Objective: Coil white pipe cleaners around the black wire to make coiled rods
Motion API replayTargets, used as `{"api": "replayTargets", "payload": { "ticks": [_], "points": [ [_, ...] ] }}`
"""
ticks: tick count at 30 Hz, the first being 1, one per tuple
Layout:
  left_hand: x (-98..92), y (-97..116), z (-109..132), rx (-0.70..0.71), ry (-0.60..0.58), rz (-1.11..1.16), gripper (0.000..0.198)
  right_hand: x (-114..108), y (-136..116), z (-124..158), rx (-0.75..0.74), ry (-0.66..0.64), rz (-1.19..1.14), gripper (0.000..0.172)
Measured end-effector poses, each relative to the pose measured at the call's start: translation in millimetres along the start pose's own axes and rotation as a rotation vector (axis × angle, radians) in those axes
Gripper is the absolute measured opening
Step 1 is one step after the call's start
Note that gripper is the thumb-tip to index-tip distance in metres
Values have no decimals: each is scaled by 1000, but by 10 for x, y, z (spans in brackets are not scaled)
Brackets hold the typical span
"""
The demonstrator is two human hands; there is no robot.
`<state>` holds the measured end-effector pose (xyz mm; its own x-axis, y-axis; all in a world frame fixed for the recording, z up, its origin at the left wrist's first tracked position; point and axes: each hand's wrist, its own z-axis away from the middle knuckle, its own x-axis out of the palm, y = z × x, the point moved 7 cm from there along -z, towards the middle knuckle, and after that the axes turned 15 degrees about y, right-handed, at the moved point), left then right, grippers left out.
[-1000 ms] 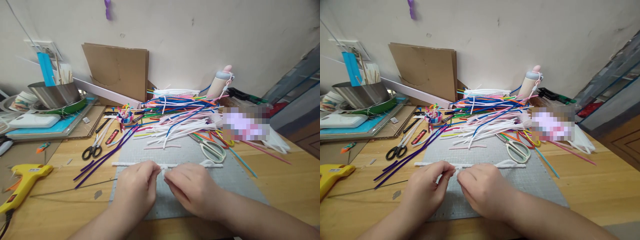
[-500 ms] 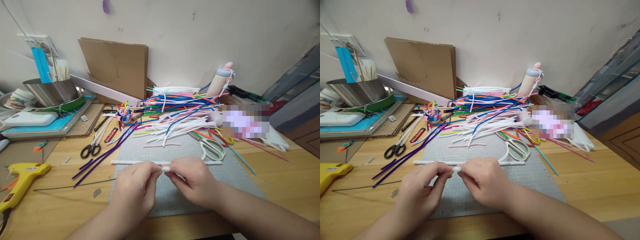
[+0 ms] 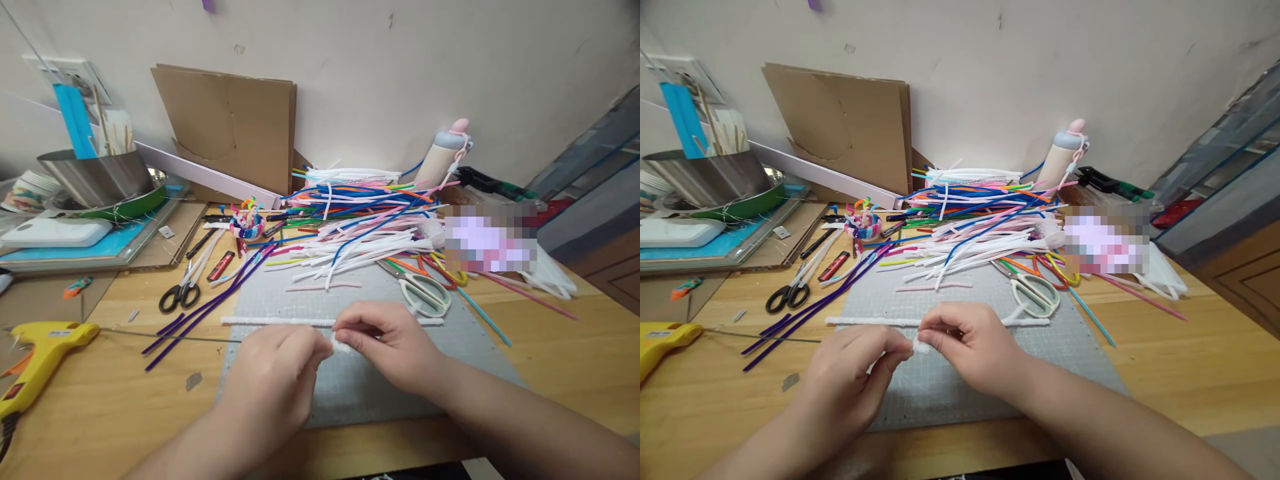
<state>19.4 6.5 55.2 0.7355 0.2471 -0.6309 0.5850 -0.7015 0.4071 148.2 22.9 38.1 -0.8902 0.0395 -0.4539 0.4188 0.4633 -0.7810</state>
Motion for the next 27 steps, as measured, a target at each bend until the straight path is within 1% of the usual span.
{"api": "replayTargets", "payload": {
  "ticks": [2, 6, 8, 10, 14, 16, 18, 21, 23, 24, 26, 27],
  "points": [
    [-38, -17, -4, -40, 52, 13, 9, 47, -11, 12, -30, -32, -14, 14],
    [-69, -47, -13, -90, 111, -9, 10, 129, -113, 95, -210, -51, 130, 20],
    [-78, -67, -21, -103, 139, -7, 10, 149, -149, 128, -262, -45, 171, 19],
    [-78, -94, -29, -114, 155, 8, 9, 155, -156, 137, -271, -41, 171, 15],
    [-23, -121, -37, -110, 102, 73, 9, 138, -83, 105, -221, -10, 197, 17],
    [4, -127, -38, -106, 75, 86, 11, 132, -62, 98, -223, 1, 236, 18],
    [19, -136, -34, -108, 69, 73, 11, 139, -93, 118, -284, -8, 293, 16],
    [34, -136, -19, -98, 71, 37, 10, 128, -211, 177, -436, -7, 404, 15],
    [52, -118, -3, -69, 55, 7, 10, 61, -286, 191, -502, 57, 438, 14],
    [63, -105, 4, -48, 44, -10, 11, 17, -306, 181, -509, 95, 428, 14],
    [84, -68, 16, 0, 17, -29, 14, -56, -286, 127, -454, 131, 353, 13],
    [94, -50, 20, 19, 2, -24, 16, -72, -239, 85, -386, 120, 292, 13]
  ]
}}
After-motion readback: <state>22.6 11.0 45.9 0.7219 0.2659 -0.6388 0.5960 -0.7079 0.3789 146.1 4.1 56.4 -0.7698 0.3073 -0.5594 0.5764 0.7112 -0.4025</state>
